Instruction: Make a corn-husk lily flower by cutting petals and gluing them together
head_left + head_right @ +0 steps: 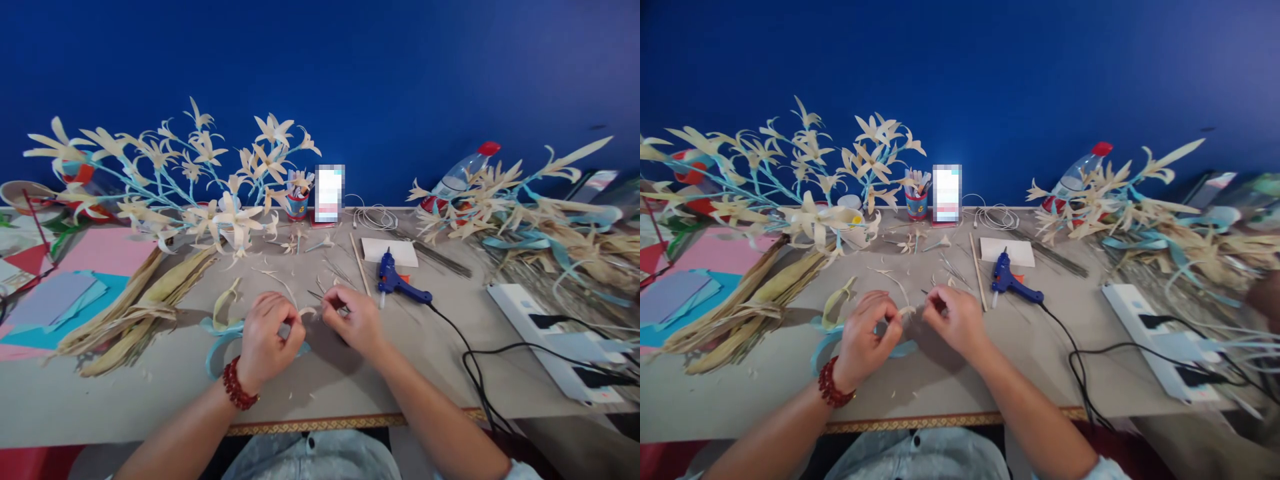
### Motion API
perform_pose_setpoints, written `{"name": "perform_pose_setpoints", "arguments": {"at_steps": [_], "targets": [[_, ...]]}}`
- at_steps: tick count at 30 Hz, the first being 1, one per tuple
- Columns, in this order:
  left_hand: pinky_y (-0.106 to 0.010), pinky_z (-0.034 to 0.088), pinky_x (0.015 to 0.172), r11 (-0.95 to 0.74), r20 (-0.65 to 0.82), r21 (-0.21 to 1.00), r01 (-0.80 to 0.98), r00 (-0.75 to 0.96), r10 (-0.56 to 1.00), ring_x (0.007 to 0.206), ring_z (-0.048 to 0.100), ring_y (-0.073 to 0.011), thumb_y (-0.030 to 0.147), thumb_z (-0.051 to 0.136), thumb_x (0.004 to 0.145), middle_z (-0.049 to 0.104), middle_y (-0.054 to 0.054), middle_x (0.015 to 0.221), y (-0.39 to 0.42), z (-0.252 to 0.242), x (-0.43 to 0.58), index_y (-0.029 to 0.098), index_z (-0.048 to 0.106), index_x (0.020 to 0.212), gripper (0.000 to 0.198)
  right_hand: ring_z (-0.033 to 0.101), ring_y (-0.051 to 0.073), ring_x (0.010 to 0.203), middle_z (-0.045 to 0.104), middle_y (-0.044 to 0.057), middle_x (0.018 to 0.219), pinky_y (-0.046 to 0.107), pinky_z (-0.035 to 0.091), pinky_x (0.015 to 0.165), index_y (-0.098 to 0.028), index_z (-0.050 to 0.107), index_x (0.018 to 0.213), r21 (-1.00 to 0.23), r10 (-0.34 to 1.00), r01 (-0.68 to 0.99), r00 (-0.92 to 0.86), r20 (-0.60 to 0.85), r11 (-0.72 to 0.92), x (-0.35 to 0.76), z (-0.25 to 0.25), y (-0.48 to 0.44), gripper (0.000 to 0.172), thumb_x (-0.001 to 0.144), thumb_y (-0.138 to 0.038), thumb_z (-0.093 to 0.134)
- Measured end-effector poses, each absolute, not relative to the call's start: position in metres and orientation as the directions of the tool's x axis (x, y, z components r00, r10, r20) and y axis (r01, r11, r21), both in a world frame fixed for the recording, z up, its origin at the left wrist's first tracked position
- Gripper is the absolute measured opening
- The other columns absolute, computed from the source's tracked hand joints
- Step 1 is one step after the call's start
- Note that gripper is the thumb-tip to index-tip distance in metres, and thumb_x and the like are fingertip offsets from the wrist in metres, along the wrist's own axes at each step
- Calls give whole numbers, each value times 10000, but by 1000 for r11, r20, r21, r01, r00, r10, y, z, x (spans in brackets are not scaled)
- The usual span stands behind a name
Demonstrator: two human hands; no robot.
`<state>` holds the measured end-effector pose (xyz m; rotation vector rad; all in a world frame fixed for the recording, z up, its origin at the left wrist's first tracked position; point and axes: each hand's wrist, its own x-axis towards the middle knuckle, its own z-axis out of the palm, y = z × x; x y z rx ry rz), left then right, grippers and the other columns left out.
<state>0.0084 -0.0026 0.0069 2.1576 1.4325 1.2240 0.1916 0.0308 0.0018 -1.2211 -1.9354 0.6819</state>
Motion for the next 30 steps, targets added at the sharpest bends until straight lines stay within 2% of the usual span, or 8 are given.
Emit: {"name": "perform_pose_setpoints", "arguments": {"at_steps": [5, 8, 10, 14, 19, 22, 27, 30], "targets": [[-367, 451, 794, -468, 498, 631, 618, 139, 856, 674, 514, -174, 102, 517, 785, 521, -2, 638, -2, 7, 7, 209, 463, 670, 166, 613, 153, 670, 645, 11, 756, 249, 465, 649, -198, 588, 888, -801, 889, 416, -352, 293, 429, 191, 6, 28, 123, 789, -156, 526], [-367, 446, 796, -479, 496, 630, 611, 158, 854, 669, 499, -168, 109, 521, 795, 516, 1, 641, -3, 8, 9, 206, 458, 674, 168, 603, 142, 640, 639, -1, 733, 237, 451, 618, -198, 580, 869, -801, 874, 416, -413, 254, 430, 179, 8, 21, 89, 780, -197, 574], [-368, 443, 805, -487, 497, 626, 609, 170, 851, 666, 491, -165, 112, 525, 799, 510, 4, 639, -4, 8, 10, 206, 454, 675, 171, 582, 129, 594, 619, -13, 673, 225, 425, 577, -197, 570, 800, -791, 880, 439, -402, 252, 426, 173, 8, 19, 33, 807, -228, 572], [-369, 441, 809, -493, 503, 618, 612, 174, 846, 665, 487, -164, 101, 523, 793, 505, 5, 639, -3, 8, 10, 205, 452, 675, 173, 556, 118, 556, 596, -24, 617, 216, 393, 542, -197, 563, 723, -768, 887, 468, -366, 282, 438, 176, 5, 22, 91, 814, -199, 552], [-361, 434, 799, -479, 516, 630, 612, 133, 846, 665, 492, -166, 88, 519, 781, 504, 3, 634, -1, 8, 8, 204, 456, 661, 178, 576, 141, 602, 611, -9, 659, 236, 421, 577, -197, 574, 751, -743, 912, 530, -208, 353, 408, 198, -2, 34, 59, 791, -156, 560], [-347, 422, 778, -460, 492, 659, 596, 121, 862, 679, 496, -169, 98, 517, 782, 507, 2, 634, -1, 8, 6, 201, 465, 655, 172, 587, 146, 636, 616, 1, 702, 245, 450, 612, -196, 584, 808, -780, 901, 452, -222, 372, 433, 203, -1, 36, 67, 807, -142, 544], [-277, 370, 637, -291, 278, 834, 469, 99, 955, 639, 472, -144, 136, 507, 801, 515, 5, 637, -2, 11, 4, 186, 492, 654, 156, 599, 170, 822, 615, 65, 1039, 306, 496, 768, -221, 580, 1177, -862, 791, 177, -515, 331, 476, 199, 12, 33, 368, 818, -149, 536], [-245, 334, 564, -45, 3, 978, 206, 198, 980, 573, 439, -118, 183, 513, 804, 506, 19, 594, 0, 10, 3, 179, 495, 638, 167, 575, 172, 831, 595, 71, 1018, 306, 495, 751, -212, 633, 1133, -911, 735, 84, -624, 268, 403, 198, 16, 35, 303, 837, -206, 568]]}}
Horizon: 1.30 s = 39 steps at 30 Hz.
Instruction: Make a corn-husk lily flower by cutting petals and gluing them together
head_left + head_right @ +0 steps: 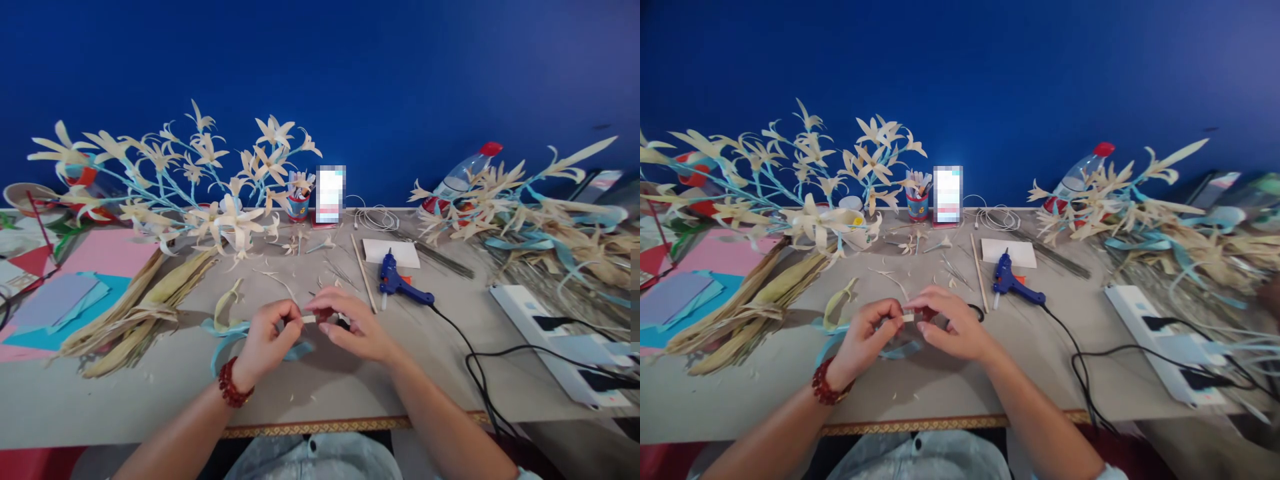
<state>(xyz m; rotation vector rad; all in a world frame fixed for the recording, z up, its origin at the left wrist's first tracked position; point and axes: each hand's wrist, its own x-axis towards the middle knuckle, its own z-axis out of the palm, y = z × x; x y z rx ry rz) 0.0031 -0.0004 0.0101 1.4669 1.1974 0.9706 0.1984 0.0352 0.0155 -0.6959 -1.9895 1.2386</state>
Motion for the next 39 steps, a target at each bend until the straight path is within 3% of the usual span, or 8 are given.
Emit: {"name": "perform_pose_setpoints", "arguments": {"at_steps": [3, 6, 13, 18, 24, 29, 33, 39], "targets": [[-224, 319, 531, 309, -248, 946, -99, 393, 885, 534, 435, -99, 216, 532, 794, 520, 19, 582, 2, 8, 2, 170, 492, 638, 167, 558, 144, 738, 594, 37, 840, 261, 493, 662, -172, 660, 979, -992, 717, -40, -688, 114, 119, 198, 11, 36, 180, 844, -284, 621], [-217, 322, 528, 514, -351, 825, -234, 501, 791, 517, 448, -88, 186, 552, 752, 541, 11, 584, 4, 7, 2, 153, 529, 667, 94, 548, 120, 653, 585, 12, 752, 222, 494, 567, -154, 637, 888, -964, 689, -174, -725, -12, -199, 195, 3, 35, 204, 804, -333, 691], [-234, 318, 500, 621, -373, 725, -298, 587, 718, 472, 429, -98, 173, 525, 741, 527, -2, 529, 4, 4, 7, 129, 573, 668, 98, 482, 68, 490, 593, -15, 643, 160, 407, 418, -149, 648, 782, -893, 731, -267, -675, -96, -363, 187, 0, 29, 197, 727, -297, 766], [-248, 403, 626, 428, -309, 874, -233, 414, 856, 643, 522, -132, 304, 498, 877, 581, -23, 691, 3, 4, 11, 149, 603, 741, 232, 369, 45, 405, 510, -63, 491, 150, 331, 378, -156, 608, 673, -782, 810, -392, -539, -231, -484, 183, 0, 31, 205, 670, -254, 788], [-321, 418, 878, -100, 88, 993, 58, 183, 979, 968, 542, -209, 297, 620, 833, 599, -72, 986, 2, 5, 11, 191, 630, 952, 160, 342, 37, 422, 441, -76, 501, 138, 264, 378, -156, 538, 610, -667, 802, -469, -477, -360, -579, 178, 0, 32, 277, 668, -266, 785], [-264, 427, 728, 64, -61, 998, -6, 225, 973, 779, 518, -157, 335, 596, 852, 567, -36, 815, 2, 3, 12, 181, 600, 799, 163, 381, 54, 435, 482, -55, 559, 157, 312, 391, -162, 591, 695, -799, 861, -389, -418, -290, -458, 180, -1, 30, 187, 743, -298, 711], [-244, 427, 691, 309, -250, 935, -175, 295, 922, 757, 522, -148, 349, 630, 821, 567, -33, 796, 2, 3, 11, 173, 592, 820, 180, 555, 116, 652, 611, 18, 851, 212, 471, 539, -200, 639, 985, -978, 944, -206, -325, 53, -16, 184, 0, 27, 235, 753, -203, 669], [-248, 429, 738, 398, -284, 869, -295, 361, 888, 757, 533, -137, 278, 626, 808, 566, -19, 767, 4, 5, 9, 172, 594, 783, 114, 636, 158, 760, 628, 68, 952, 284, 536, 664, -197, 648, 964, -945, 844, -31, -443, 304, 325, 187, 5, 25, 117, 878, -225, 573]]}}
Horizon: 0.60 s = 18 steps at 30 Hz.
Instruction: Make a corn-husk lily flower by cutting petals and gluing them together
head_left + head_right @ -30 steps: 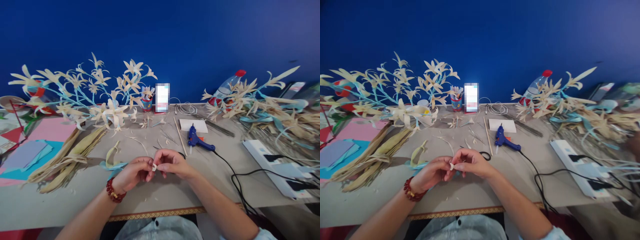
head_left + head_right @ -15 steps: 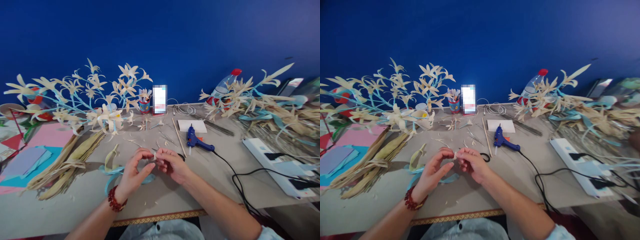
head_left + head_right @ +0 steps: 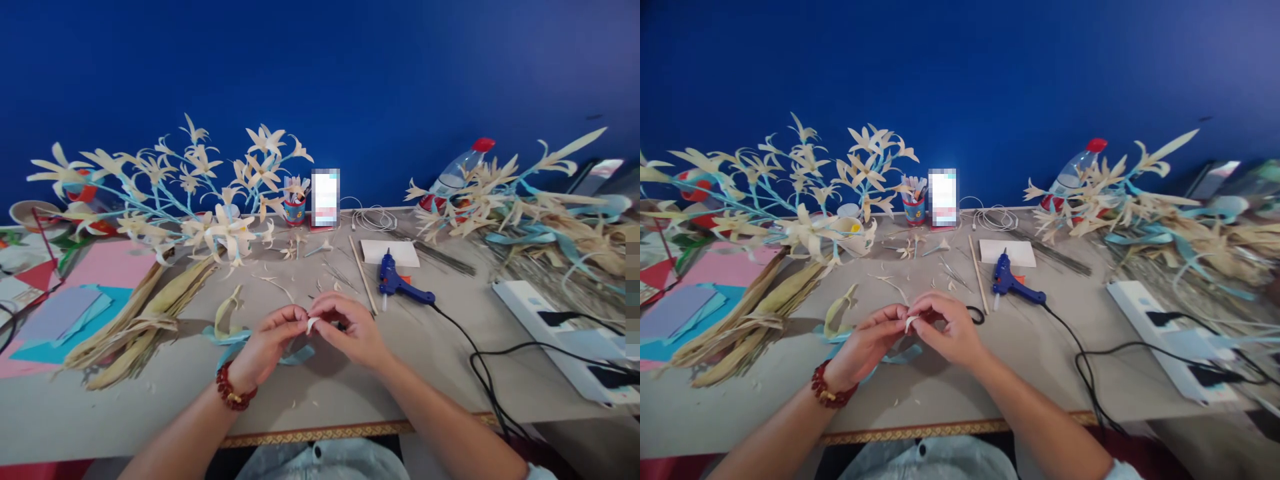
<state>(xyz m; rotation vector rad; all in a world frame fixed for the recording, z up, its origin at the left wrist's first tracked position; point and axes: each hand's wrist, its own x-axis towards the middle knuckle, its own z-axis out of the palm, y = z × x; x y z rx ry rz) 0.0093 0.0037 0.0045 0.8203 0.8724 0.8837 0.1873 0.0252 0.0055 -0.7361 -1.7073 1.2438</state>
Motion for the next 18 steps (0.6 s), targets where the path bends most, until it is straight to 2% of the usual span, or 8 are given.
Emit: {"name": "perform_pose_setpoints", "arguments": {"at_steps": [3, 6, 8, 10, 13, 18], "targets": [[-263, 437, 722, 296, -217, 927, -232, 311, 925, 741, 541, -144, 290, 545, 860, 566, -18, 748, 3, 5, 8, 173, 588, 782, 147, 621, 165, 743, 650, 53, 838, 281, 513, 649, -202, 651, 912, -872, 813, 99, -423, 399, 479, 187, 6, 26, 90, 888, -208, 565], [-295, 448, 738, -46, 35, 996, 78, 138, 990, 790, 560, -179, 301, 514, 878, 598, -39, 801, 0, 8, 7, 184, 598, 815, 157, 599, 176, 735, 657, 47, 795, 299, 484, 665, -212, 633, 909, -746, 776, 270, -400, 487, 608, 185, 4, 25, 100, 872, -156, 559], [-351, 449, 827, -268, 245, 899, 345, 111, 963, 841, 573, -207, 270, 561, 843, 628, -54, 846, -2, 10, 7, 196, 605, 846, 87, 588, 179, 722, 647, 50, 791, 304, 471, 662, -209, 615, 896, -686, 767, 357, -404, 499, 634, 183, 3, 23, 101, 859, -136, 556], [-417, 411, 943, -408, 391, 755, 513, 146, 909, 856, 584, -216, 210, 581, 813, 650, -48, 843, -2, 11, 7, 212, 601, 846, 39, 579, 181, 710, 633, 50, 777, 306, 462, 659, -205, 600, 879, -654, 768, 408, -413, 490, 637, 182, 3, 20, 95, 852, -126, 554], [-456, 367, 1014, -478, 474, 630, 612, 184, 861, 829, 595, -201, 144, 553, 807, 660, -26, 807, -2, 11, 8, 223, 583, 825, 87, 573, 187, 718, 624, 56, 784, 309, 458, 666, -204, 588, 894, -635, 771, 440, -416, 483, 635, 180, 2, 17, 93, 855, -130, 548], [-449, 401, 983, -479, 499, 600, 641, 169, 850, 802, 591, -196, 132, 539, 803, 647, -23, 784, -2, 8, 10, 223, 566, 815, 96, 590, 199, 751, 643, 69, 816, 312, 463, 682, -211, 586, 904, -595, 770, 489, -410, 489, 638, 177, 2, 13, 90, 856, -148, 543]]}}
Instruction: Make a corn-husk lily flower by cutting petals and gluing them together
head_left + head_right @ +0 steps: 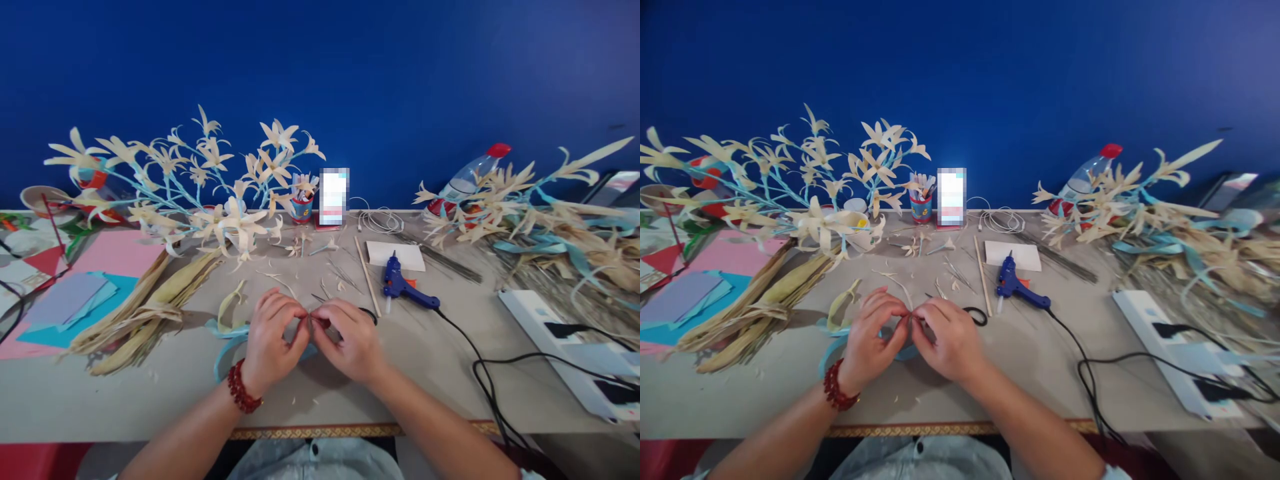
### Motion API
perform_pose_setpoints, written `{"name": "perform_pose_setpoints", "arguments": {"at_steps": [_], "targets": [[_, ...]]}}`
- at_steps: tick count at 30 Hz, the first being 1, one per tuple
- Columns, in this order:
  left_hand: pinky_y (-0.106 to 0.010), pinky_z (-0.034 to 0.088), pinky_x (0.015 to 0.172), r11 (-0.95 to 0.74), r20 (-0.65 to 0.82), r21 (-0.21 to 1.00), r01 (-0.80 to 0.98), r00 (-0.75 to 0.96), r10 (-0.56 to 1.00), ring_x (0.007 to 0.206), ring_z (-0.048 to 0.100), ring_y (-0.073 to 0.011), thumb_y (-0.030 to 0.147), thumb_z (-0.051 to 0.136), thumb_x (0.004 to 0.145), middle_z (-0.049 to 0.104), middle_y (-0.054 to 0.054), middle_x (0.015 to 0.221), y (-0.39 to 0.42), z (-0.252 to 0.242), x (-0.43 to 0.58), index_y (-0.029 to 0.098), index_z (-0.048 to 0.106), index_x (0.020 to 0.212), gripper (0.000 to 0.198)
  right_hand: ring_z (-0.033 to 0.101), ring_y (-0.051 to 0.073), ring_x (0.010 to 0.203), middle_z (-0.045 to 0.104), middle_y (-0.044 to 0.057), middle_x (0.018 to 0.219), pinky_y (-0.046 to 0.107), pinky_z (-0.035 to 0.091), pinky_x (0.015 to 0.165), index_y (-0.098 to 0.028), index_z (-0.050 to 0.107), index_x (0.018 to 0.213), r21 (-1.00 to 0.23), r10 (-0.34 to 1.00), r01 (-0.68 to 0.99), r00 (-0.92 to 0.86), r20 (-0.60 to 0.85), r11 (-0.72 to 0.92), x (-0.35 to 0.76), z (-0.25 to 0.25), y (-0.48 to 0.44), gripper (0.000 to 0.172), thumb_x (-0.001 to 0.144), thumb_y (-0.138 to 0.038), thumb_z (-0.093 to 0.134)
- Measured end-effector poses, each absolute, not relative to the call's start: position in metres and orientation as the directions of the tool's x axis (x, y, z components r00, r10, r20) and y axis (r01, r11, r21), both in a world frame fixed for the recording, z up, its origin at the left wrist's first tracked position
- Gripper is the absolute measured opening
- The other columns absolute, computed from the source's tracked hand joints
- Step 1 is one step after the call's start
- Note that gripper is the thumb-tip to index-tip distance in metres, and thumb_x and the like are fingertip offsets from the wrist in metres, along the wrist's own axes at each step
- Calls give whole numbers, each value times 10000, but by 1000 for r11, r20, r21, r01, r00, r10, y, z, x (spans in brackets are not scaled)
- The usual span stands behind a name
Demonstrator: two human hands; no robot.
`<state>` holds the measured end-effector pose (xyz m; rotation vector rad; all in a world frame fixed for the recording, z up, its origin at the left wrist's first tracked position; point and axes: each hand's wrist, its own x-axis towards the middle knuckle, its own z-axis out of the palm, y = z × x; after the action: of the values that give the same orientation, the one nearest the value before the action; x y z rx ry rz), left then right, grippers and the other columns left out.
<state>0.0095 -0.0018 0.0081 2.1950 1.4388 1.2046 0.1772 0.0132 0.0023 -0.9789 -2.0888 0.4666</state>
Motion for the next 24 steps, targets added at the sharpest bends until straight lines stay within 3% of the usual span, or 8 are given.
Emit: {"name": "perform_pose_setpoints", "arguments": {"at_steps": [11, 14, 18, 24], "targets": [[-433, 417, 942, -446, 514, 558, 700, 130, 848, 782, 563, -203, 124, 551, 771, 604, -17, 739, 1, 9, 6, 221, 536, 744, 102, 553, 160, 618, 617, 27, 680, 274, 431, 594, -213, 561, 771, -574, 781, 537, -342, 522, 619, 178, 0, 15, 84, 840, -166, 559], [-420, 435, 898, -429, 517, 599, 676, 83, 852, 812, 570, -218, 136, 533, 786, 606, -33, 773, 2, 11, 3, 217, 535, 767, 84, 543, 158, 607, 597, 19, 666, 274, 432, 586, -219, 558, 771, -603, 786, 516, -291, 545, 609, 178, -1, 16, 88, 840, -164, 556], [-401, 439, 882, -441, 433, 665, 603, 170, 885, 853, 576, -222, 167, 537, 807, 635, -54, 850, -1, 14, 7, 204, 563, 865, 73, 549, 163, 624, 597, 21, 677, 281, 431, 594, -227, 558, 787, -614, 788, 500, -303, 536, 611, 176, -2, 14, 80, 847, -174, 559], [-383, 428, 875, -426, 410, 689, 586, 169, 896, 740, 545, -184, 140, 501, 836, 584, -15, 716, -2, 10, 15, 209, 516, 732, 126, 559, 162, 623, 630, 25, 693, 286, 427, 598, -225, 561, 779, -609, 767, 471, -326, 552, 638, 174, -3, 11, 98, 834, -145, 575]]}}
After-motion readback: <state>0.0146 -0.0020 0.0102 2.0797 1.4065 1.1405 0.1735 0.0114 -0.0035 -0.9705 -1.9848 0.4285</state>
